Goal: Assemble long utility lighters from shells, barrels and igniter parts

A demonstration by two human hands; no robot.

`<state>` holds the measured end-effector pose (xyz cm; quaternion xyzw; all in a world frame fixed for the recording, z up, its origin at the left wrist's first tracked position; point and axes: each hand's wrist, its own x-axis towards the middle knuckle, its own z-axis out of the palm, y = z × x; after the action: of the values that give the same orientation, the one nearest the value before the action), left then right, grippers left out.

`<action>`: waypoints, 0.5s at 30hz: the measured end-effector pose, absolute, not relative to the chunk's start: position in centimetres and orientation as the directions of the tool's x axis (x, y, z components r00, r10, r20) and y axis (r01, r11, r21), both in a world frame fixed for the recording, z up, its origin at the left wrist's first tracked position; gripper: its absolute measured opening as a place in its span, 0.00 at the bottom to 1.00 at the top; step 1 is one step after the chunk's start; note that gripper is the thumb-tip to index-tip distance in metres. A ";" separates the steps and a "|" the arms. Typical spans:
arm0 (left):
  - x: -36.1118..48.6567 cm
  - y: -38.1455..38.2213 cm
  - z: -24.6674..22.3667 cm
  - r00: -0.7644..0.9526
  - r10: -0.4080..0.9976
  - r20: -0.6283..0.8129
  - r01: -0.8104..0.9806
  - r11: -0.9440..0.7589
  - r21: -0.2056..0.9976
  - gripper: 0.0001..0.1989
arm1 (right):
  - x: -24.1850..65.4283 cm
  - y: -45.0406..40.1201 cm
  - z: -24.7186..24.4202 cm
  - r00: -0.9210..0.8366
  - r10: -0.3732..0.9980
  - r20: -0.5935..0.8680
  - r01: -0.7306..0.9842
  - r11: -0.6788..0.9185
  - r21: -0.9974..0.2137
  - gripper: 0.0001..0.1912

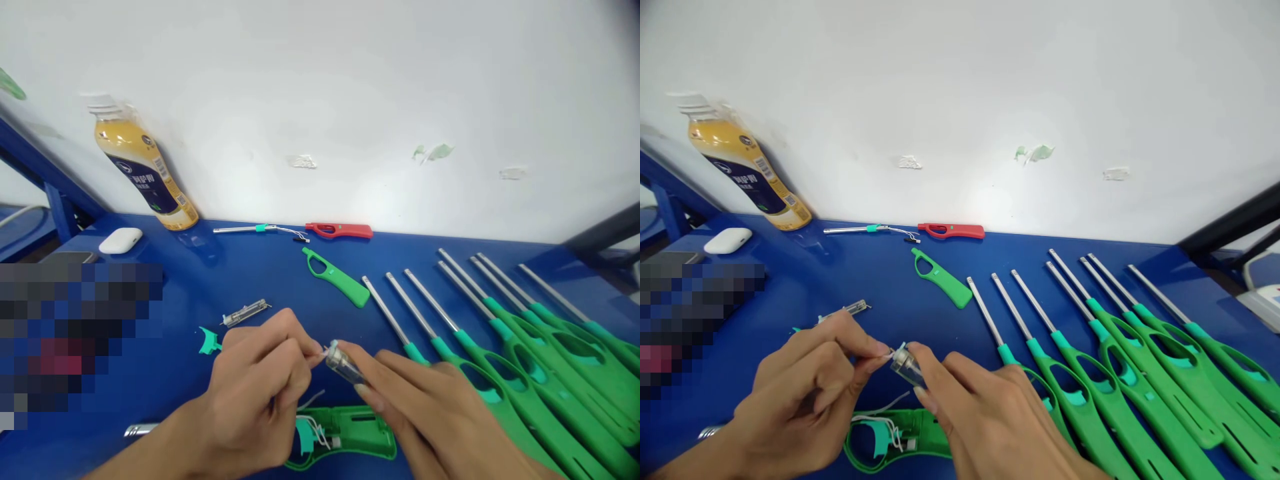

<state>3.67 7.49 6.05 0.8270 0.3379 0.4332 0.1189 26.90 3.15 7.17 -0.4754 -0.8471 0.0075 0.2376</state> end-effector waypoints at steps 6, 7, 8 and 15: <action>3.4 7.7 6.2 0.427 0.631 0.647 0.458 -0.768 0.447 0.20 | 26.3 2.8 7.0 -0.375 0.840 0.392 0.787 0.512 -0.344 0.21; 3.5 7.9 6.3 0.424 0.643 0.638 0.435 -0.762 0.480 0.21 | 26.2 2.9 7.0 -0.360 0.847 0.391 0.776 0.505 -0.378 0.20; 3.6 8.2 6.4 0.418 0.658 0.627 0.407 -0.752 0.518 0.20 | 26.2 3.0 7.1 -0.351 0.852 0.389 0.762 0.501 -0.411 0.20; 3.3 9.2 8.2 0.431 0.818 0.382 0.583 -0.575 0.574 0.04 | 27.5 4.9 8.2 -0.290 0.877 0.384 0.737 0.461 -0.495 0.16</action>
<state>3.28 9.22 8.18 0.8262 0.4238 0.3241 0.1808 27.52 4.93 8.23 -0.5071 -0.7953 0.1117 0.3128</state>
